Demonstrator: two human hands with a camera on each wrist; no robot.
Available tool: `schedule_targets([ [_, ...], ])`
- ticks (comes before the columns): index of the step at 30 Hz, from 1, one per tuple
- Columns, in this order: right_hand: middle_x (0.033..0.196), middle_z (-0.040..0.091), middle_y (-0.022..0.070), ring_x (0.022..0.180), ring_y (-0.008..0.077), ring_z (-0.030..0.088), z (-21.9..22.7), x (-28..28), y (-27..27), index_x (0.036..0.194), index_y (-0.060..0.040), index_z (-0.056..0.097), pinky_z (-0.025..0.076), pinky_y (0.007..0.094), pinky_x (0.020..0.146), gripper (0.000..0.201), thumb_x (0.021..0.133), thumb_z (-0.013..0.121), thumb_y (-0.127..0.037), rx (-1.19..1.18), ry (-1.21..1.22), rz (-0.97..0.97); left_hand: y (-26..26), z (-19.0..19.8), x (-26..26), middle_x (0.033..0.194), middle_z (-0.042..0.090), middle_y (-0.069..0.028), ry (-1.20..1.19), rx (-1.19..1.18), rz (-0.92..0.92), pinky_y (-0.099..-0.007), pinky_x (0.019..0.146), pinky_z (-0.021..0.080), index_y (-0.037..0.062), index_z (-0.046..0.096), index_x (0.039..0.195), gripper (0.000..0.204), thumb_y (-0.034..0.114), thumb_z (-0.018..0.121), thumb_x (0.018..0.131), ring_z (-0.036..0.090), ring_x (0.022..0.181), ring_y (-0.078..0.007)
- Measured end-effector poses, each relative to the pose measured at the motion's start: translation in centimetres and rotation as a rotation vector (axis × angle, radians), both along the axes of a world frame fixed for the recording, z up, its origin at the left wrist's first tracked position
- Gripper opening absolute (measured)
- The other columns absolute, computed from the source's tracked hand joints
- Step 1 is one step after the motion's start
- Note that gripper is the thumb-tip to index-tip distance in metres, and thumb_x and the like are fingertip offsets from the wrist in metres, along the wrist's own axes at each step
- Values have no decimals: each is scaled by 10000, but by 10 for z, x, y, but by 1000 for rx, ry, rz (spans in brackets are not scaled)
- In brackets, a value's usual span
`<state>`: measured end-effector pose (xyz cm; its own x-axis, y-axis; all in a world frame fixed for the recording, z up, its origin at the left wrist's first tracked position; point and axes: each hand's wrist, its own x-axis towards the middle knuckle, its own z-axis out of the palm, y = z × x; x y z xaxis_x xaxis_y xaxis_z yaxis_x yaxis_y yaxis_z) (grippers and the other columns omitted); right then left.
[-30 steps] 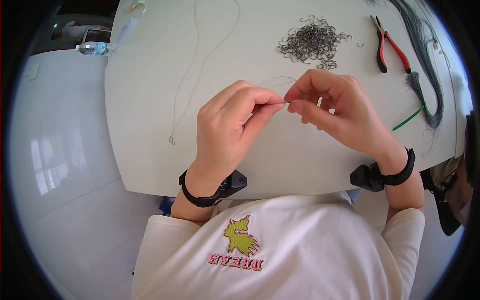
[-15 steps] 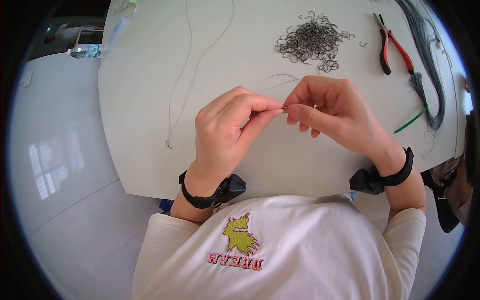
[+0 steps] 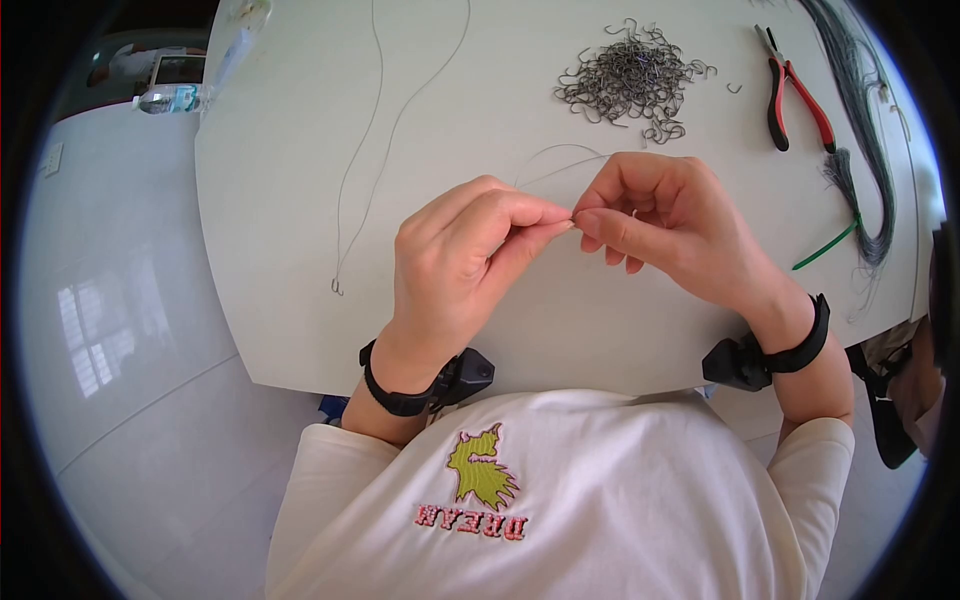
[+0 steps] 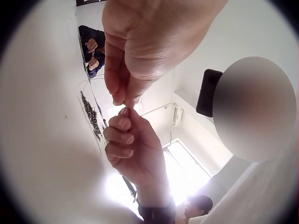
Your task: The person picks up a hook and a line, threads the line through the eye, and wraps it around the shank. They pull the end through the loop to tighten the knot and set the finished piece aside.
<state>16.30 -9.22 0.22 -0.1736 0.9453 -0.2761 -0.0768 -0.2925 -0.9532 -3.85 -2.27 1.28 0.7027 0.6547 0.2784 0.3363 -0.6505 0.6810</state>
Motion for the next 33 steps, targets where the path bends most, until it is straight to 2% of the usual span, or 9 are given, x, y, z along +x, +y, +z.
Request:
schedule_targets([
  [19, 777, 680, 23, 690, 70, 617, 1, 1, -2, 921, 3, 667, 495, 216, 603, 221, 955, 636, -213, -24, 30, -14, -1, -3, 1, 774, 676, -63, -18, -25, -5, -230, 581, 513, 0, 685, 847, 130, -78, 755, 770, 640, 664, -123],
  [21, 776, 679, 22, 689, 70, 616, -1, 1, -2, 921, 2, 667, 495, 216, 604, 219, 956, 635, -212, -20, 30, -14, -1, -6, 3, 720, 644, -28, -79, 6, 14, -247, 493, 441, 42, 687, 821, 118, -20, 774, 769, 576, 578, -124],
  [25, 773, 678, 20, 687, 69, 614, -1, 1, -2, 923, -2, 667, 496, 217, 605, 212, 958, 632, -208, -16, 28, -10, -1, -5, 3, 717, 641, -27, -64, 23, 11, -247, 491, 436, 43, 686, 822, 121, -22, 773, 769, 572, 577, -122],
  [31, 795, 679, 24, 669, 55, 590, -3, 0, -2, 936, -9, 642, 476, 203, 589, 179, 977, 621, -182, -11, 40, -7, -1, -4, 2, 716, 642, -29, -63, 18, 11, -248, 494, 440, 43, 684, 821, 123, -23, 773, 770, 575, 580, -124],
  [33, 788, 680, 21, 678, 59, 602, -2, 0, -2, 937, -4, 655, 486, 209, 598, 198, 970, 625, -197, -19, 55, -13, 0, -2, 0, 761, 673, -56, -28, -10, 3, -233, 570, 496, 12, 681, 832, 136, -67, 767, 762, 631, 655, -125],
])
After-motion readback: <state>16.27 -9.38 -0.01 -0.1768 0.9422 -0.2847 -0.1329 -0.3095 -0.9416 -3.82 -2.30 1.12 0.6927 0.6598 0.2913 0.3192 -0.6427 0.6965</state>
